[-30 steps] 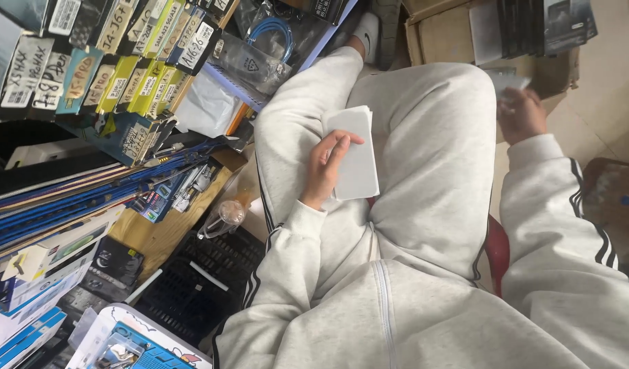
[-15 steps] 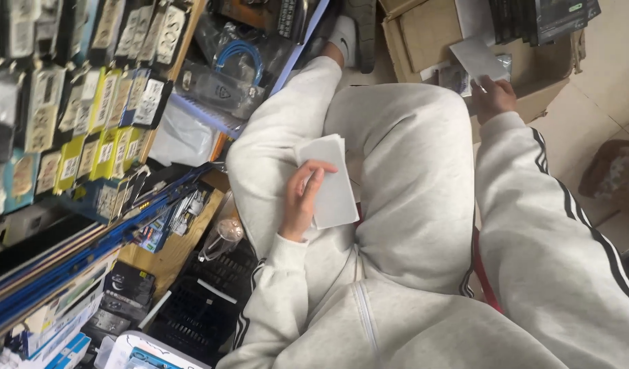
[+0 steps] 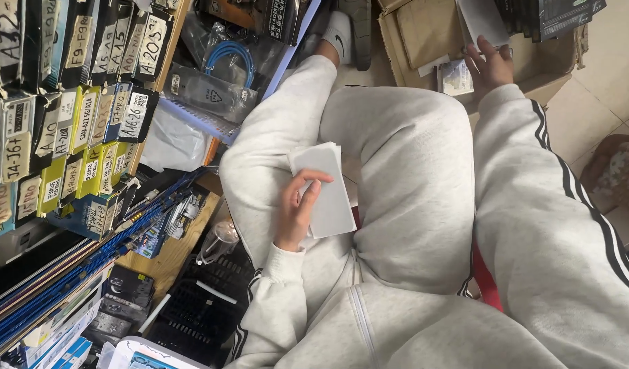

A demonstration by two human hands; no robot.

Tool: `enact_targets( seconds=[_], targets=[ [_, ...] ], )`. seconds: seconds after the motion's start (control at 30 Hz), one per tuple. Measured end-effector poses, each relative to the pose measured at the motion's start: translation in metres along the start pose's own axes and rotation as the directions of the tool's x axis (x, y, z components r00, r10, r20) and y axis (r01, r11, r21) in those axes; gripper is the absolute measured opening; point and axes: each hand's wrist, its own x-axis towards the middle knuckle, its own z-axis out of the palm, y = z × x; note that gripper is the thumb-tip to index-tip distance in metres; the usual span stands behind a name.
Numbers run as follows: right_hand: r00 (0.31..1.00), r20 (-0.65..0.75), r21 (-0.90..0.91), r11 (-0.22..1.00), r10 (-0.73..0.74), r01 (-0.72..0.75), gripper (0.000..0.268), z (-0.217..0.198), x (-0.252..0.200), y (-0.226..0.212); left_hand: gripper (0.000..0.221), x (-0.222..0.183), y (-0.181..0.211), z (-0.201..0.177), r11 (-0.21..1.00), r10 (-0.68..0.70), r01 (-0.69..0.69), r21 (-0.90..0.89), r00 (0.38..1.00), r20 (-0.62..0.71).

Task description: Packaging screen protectors by sliding them into protective sleeves and placing them into retail boxes.

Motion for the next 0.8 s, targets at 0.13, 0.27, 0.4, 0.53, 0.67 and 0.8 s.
enact_targets(
  seconds=[0.13, 0.27, 0.4, 0.53, 0.67, 0.8],
  targets=[
    [0.994, 0.103, -0.271, 0.961, -0.023, 0.050, 0.089, -0.019, 0.011, 0.008, 0.021, 0.001, 0.004, 0.000, 1.000, 0.016, -0.016, 0.018, 1.000, -0.008],
    [0.997, 0.077, -0.364, 0.931, -0.004, 0.032, 0.075, -0.020, 0.005, 0.008, 0.023, 0.000, 0.010, 0.001, 0.999, 0.040, -0.040, 0.036, 0.999, -0.002],
    [0.994, 0.080, -0.366, 0.930, 0.075, -0.040, 0.073, -0.012, -0.006, 0.004, 0.022, -0.001, 0.009, 0.001, 0.998, 0.049, -0.049, 0.040, 0.999, -0.002],
    [0.952, 0.307, -0.246, 0.967, 0.008, 0.071, 0.084, -0.027, 0.010, 0.017, 0.020, 0.003, 0.009, 0.003, 0.999, 0.031, -0.030, 0.038, 0.999, -0.032],
    [0.946, 0.315, -0.282, 0.959, 0.073, 0.020, 0.096, -0.033, -0.006, 0.028, 0.023, 0.001, 0.006, 0.003, 0.996, 0.084, -0.083, 0.044, 0.996, -0.013],
    [0.952, 0.282, -0.463, 0.886, 0.121, 0.025, 0.090, 0.004, -0.038, 0.006, 0.032, -0.004, 0.008, 0.006, 0.994, 0.106, -0.105, 0.028, 0.994, -0.012]
  ],
)
